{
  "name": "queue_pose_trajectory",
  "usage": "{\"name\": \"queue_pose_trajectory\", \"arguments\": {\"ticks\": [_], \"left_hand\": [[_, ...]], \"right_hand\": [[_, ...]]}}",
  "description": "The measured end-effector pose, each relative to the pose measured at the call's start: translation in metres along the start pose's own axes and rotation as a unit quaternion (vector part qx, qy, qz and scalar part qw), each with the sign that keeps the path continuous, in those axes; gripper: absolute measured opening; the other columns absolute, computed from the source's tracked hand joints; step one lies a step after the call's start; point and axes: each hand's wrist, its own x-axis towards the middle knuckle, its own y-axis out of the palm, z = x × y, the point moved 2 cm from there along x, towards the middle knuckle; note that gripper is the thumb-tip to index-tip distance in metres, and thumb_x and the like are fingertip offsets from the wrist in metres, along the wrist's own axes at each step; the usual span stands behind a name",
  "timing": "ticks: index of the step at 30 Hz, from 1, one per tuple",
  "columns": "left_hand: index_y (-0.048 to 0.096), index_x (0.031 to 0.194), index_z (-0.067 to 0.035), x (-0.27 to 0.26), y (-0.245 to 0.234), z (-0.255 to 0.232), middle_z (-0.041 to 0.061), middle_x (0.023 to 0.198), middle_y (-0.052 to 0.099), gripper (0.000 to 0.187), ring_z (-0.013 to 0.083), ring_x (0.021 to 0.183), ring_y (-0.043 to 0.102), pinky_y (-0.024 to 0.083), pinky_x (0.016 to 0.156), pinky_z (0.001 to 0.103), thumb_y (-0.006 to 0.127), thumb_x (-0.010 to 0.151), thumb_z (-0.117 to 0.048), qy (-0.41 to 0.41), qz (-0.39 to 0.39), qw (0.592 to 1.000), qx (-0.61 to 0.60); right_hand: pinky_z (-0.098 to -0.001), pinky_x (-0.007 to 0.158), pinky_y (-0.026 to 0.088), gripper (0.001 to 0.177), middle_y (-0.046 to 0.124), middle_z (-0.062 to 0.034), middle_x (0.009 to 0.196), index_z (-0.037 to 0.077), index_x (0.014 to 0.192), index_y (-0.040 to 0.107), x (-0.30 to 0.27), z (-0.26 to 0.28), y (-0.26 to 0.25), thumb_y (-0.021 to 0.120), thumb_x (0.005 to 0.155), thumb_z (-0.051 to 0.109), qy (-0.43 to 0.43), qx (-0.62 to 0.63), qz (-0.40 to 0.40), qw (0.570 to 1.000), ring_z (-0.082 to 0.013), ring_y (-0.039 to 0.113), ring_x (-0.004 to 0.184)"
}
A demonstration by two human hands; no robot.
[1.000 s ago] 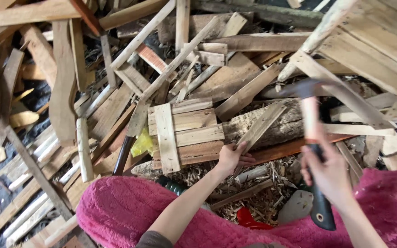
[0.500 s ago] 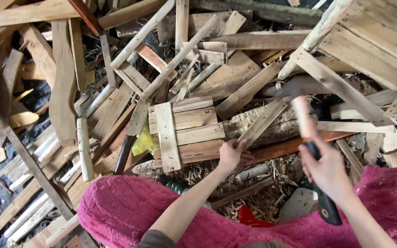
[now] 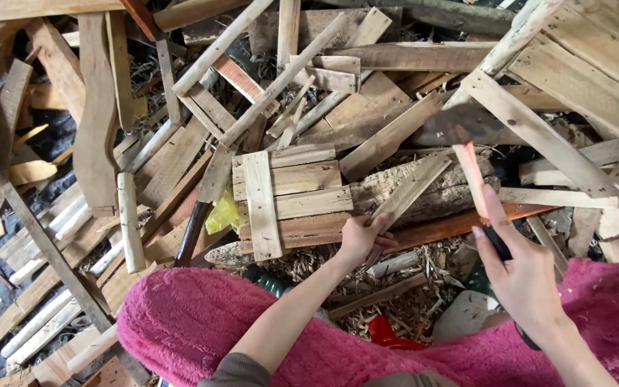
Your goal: Assembling a wooden structure by hammering nails into wooden slats
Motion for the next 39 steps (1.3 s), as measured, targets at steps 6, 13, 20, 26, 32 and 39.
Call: {"name": "queue_pose_trajectory", "arguments": {"ticks": [6, 13, 20, 26, 32, 39], "left_hand": [[0.061, 0.107, 0.01, -0.012, 0.007, -0.018, 0.017, 0.08, 0.071, 0.035, 0.0234, 0.057, 0.073, 0.054, 0.041, 0.025, 0.061, 0.103, -0.025, 0.047, -0.003, 0.997, 0.064], [0.068, 0.098, 0.011, -0.029, 0.008, -0.07, 0.012, 0.061, 0.068, 0.017, 0.0118, 0.038, 0.06, 0.05, 0.03, 0.018, 0.06, 0.101, -0.005, 0.202, -0.011, 0.946, 0.254], [0.074, 0.113, 0.0, -0.06, -0.017, -0.126, -0.005, 0.041, 0.044, 0.034, 0.0027, 0.03, 0.028, 0.019, 0.027, 0.018, 0.058, 0.096, -0.025, 0.234, -0.132, 0.846, 0.462], [0.075, 0.103, 0.001, -0.087, -0.017, -0.158, -0.003, 0.04, 0.045, 0.037, 0.007, 0.032, 0.031, 0.024, 0.03, 0.022, 0.058, 0.092, -0.031, 0.257, -0.149, 0.816, 0.497], [0.068, 0.079, 0.001, -0.05, -0.017, -0.147, 0.006, 0.059, 0.061, 0.025, 0.0096, 0.042, 0.046, 0.043, 0.038, 0.019, 0.055, 0.097, -0.01, 0.324, -0.149, 0.809, 0.468], [0.055, 0.106, 0.008, -0.06, 0.006, -0.163, 0.015, 0.069, 0.071, 0.018, 0.0199, 0.049, 0.068, 0.056, 0.04, 0.026, 0.049, 0.1, -0.009, 0.331, -0.098, 0.814, 0.468]], "right_hand": [[-0.0202, 0.016, 0.04, 0.071, 0.061, -0.0257, 0.135, 0.021, 0.153, 0.038, -0.007, -0.025, 0.021, 0.062, 0.09, -0.001, -0.024, 0.01, 0.031, 0.999, -0.0129, 0.042, 0.023], [-0.0324, 0.041, 0.052, 0.065, 0.058, -0.024, 0.141, -0.003, 0.148, 0.05, -0.026, -0.035, 0.042, 0.065, 0.084, -0.004, 0.033, 0.015, -0.017, 0.999, -0.0233, 0.068, 0.052], [-0.0233, 0.023, 0.041, 0.061, 0.058, -0.0308, 0.138, -0.005, 0.142, 0.051, -0.031, -0.048, 0.054, 0.061, 0.083, -0.01, 0.063, 0.089, 0.014, 0.994, -0.0177, 0.05, 0.03], [-0.0308, 0.026, 0.038, 0.073, 0.062, -0.0136, 0.055, 0.013, 0.157, 0.04, -0.034, -0.007, 0.055, 0.061, 0.088, 0.002, 0.202, 0.235, 0.092, 0.946, -0.0191, 0.048, 0.034], [-0.0246, 0.023, 0.029, 0.01, 0.048, 0.0003, 0.054, 0.004, 0.093, 0.052, -0.05, -0.074, 0.107, 0.055, 0.102, 0.006, 0.214, 0.735, 0.189, 0.615, -0.011, 0.037, 0.031], [-0.0225, 0.021, 0.039, 0.022, 0.053, -0.0006, 0.053, 0.006, 0.087, 0.04, -0.037, -0.04, 0.075, 0.052, 0.103, 0.013, 0.139, 0.911, 0.29, 0.258, -0.0132, 0.046, 0.028]]}}
